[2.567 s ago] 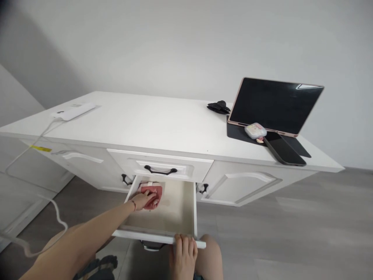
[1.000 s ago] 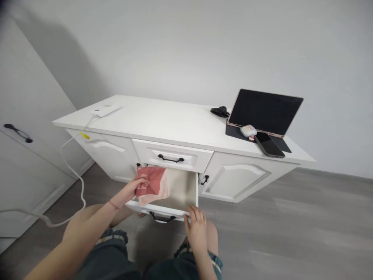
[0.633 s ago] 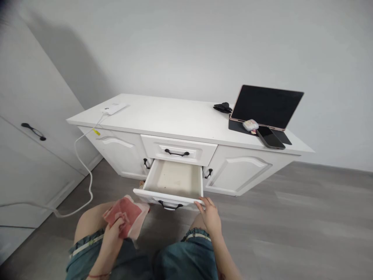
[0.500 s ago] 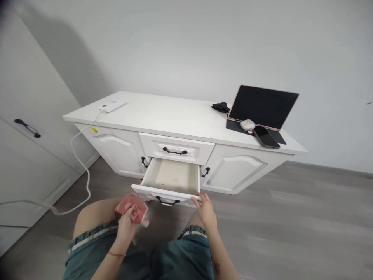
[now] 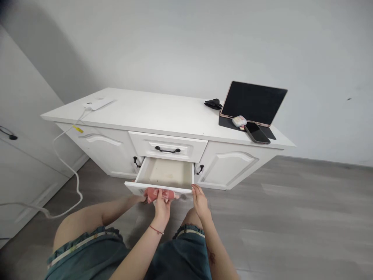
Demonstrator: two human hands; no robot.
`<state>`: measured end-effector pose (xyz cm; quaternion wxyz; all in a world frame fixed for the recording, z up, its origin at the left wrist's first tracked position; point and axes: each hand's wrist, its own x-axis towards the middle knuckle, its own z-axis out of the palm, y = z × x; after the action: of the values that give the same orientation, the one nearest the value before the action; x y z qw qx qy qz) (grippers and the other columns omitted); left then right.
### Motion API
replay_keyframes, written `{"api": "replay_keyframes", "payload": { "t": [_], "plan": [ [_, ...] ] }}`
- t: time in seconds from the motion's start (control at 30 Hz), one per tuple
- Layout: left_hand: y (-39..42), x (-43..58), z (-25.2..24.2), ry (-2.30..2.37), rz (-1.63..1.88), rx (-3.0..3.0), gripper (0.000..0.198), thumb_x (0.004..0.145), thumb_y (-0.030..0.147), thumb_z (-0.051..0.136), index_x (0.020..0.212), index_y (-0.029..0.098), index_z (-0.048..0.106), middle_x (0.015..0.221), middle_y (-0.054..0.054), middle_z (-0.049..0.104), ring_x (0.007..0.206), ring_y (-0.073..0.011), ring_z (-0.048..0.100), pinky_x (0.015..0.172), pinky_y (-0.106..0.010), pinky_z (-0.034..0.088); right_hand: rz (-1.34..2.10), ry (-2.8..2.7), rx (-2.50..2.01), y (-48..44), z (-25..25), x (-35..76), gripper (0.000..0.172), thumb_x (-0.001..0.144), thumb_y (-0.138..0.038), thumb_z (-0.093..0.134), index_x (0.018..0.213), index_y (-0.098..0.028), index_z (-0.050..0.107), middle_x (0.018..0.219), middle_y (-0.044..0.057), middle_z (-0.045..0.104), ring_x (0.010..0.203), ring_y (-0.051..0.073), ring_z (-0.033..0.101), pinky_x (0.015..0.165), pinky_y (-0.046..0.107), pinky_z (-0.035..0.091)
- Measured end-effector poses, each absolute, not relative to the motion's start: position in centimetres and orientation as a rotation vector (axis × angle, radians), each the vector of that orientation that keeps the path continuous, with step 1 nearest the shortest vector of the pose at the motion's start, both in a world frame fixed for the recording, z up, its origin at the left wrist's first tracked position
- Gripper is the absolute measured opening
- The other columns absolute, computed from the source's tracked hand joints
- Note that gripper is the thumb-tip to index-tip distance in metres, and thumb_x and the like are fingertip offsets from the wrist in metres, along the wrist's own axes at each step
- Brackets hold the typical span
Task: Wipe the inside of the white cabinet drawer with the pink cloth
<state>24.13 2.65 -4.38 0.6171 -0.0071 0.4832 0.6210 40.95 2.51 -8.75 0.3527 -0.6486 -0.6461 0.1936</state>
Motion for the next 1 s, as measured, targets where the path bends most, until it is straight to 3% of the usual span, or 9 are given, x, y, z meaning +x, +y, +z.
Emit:
{"api": "replay_keyframes", "payload": {
  "t": [0.2, 0.43, 0.63, 0.87, 1.0],
  "plan": [
    [1.8, 29.1, -3.2, 0.785, 1.261, -0.22, 0.015, 0.087, 0.026, 0.048, 0.076, 0.019, 0.057, 0.072, -0.002, 0.061, 0.063, -0.0126, 0.059, 0.056, -0.024, 0.047, 0.537, -1.664, -1.692, 3.0, -8.3, 41.1, 0.046, 0.094, -0.037, 0.024, 0.107, -0.015, 0.062, 0.112, 0.013, 0.062, 0.106, 0.021, 0.058, 0.093, 0.036, 0.045],
    [1.7, 30.3, -4.3, 0.726, 1.134, -0.288, 0.017, 0.086, 0.02, 0.044, 0.078, 0.016, 0.058, 0.074, -0.005, 0.063, 0.063, -0.0144, 0.06, 0.054, -0.026, 0.046, 0.612, -1.701, -1.671, 3.6, -7.8, 41.9, 0.045, 0.093, -0.041, 0.027, 0.101, -0.018, 0.065, 0.104, 0.01, 0.066, 0.1, 0.02, 0.061, 0.088, 0.032, 0.047],
    [1.6, 31.1, -5.2, 0.666, 1.15, -0.297, 0.027, 0.077, 0.009, 0.047, 0.052, 0.019, 0.045, 0.05, 0.001, 0.046, 0.046, -0.0101, 0.045, 0.049, -0.023, 0.038, 0.605, -1.69, -1.689, 3.4, -7.6, 41.4, 0.047, 0.093, -0.042, 0.025, 0.104, -0.016, 0.063, 0.109, 0.012, 0.063, 0.104, 0.021, 0.059, 0.092, 0.035, 0.044],
    [2.6, 30.7, -7.8, 0.686, 1.125, -0.453, 0.019, 0.079, 0.014, 0.042, 0.068, 0.016, 0.057, 0.068, -0.007, 0.061, 0.06, -0.0176, 0.059, 0.057, -0.031, 0.045, 0.631, -1.683, -1.707, 3.3, -7.6, 41.4, 0.045, 0.093, -0.04, 0.026, 0.103, -0.016, 0.063, 0.108, 0.012, 0.063, 0.103, 0.022, 0.059, 0.092, 0.035, 0.044],
    [2.7, 29.1, -10.6, 0.712, 1.202, -0.54, 0.021, 0.078, 0.01, 0.039, 0.066, 0.016, 0.056, 0.066, -0.007, 0.063, 0.063, -0.0193, 0.06, 0.064, -0.035, 0.046, 0.658, -1.683, -1.731, 3.2, -7.5, 41.4, 0.046, 0.092, -0.041, 0.025, 0.105, -0.016, 0.062, 0.111, 0.012, 0.062, 0.105, 0.022, 0.058, 0.094, 0.036, 0.043]
  ]
}}
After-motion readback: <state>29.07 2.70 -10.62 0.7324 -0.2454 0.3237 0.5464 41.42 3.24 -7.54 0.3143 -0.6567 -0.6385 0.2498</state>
